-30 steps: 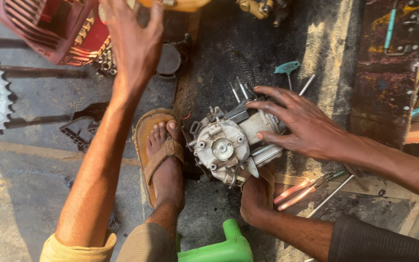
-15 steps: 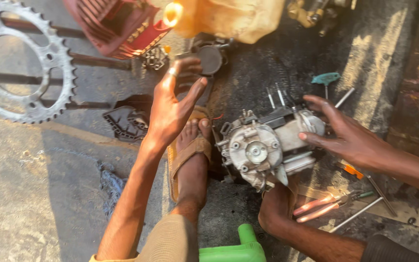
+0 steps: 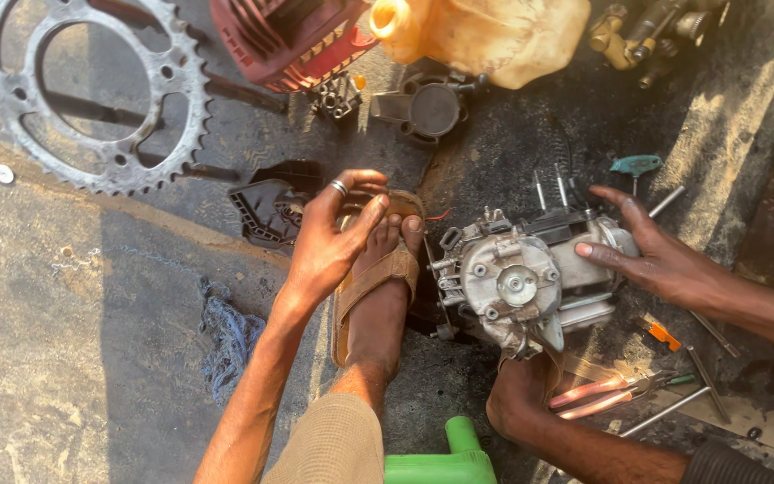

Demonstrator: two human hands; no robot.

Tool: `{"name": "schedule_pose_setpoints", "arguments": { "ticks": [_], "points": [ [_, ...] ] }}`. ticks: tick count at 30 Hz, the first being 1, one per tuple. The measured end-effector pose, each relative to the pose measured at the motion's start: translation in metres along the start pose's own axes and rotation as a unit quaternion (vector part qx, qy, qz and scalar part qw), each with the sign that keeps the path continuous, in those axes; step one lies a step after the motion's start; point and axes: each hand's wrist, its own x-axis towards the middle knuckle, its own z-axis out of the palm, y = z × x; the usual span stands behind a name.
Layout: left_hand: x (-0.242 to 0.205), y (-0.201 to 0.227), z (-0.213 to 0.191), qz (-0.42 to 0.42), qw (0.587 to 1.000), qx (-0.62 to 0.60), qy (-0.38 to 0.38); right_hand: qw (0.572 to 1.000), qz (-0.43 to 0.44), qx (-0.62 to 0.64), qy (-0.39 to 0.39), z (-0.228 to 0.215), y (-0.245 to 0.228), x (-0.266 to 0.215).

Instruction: The person disassembles a small engine using a screwdriver, removing the cover and internal components. They manipulate the engine parts and tools on the floor, then reassemble the engine by placing components back and tightening screws.

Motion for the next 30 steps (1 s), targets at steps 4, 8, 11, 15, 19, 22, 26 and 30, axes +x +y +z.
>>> {"name": "schedule_pose_setpoints", "arguments": {
  "ticks": [4,8,11,15,19,22,26,30],
  "points": [
    [-0.012,-0.008,-0.009,-0.038,0.999,0.012,0.024,0.999,0.002,-0.035,0.002,-0.002,0.007,0.008],
    [-0.022,-0.018,-0.017,-0.039,0.998,0.004,0.040,0.999,-0.004,-0.052,-0.001,-0.006,0.011,0.012],
    [-0.027,-0.023,-0.021,-0.044,0.998,0.009,0.051,0.998,-0.021,-0.058,0.003,-0.006,0.015,0.013],
    [-0.036,-0.032,-0.026,-0.028,0.998,0.008,0.057,0.999,-0.018,-0.047,0.008,-0.006,0.017,0.012],
    [-0.045,-0.035,-0.033,0.007,0.998,0.029,0.064,0.996,-0.031,-0.078,0.016,-0.006,0.012,0.008],
    [-0.055,-0.037,-0.034,-0.020,0.997,0.026,0.076,0.996,-0.047,-0.073,0.027,-0.005,0.009,0.004],
    [-0.063,-0.032,-0.039,-0.060,0.994,0.045,0.082,0.997,-0.036,-0.070,0.022,-0.006,0.011,0.003],
    [-0.064,-0.025,-0.039,-0.057,0.993,0.057,0.089,0.996,-0.014,-0.083,0.025,-0.008,0.016,0.011]
  ]
}}
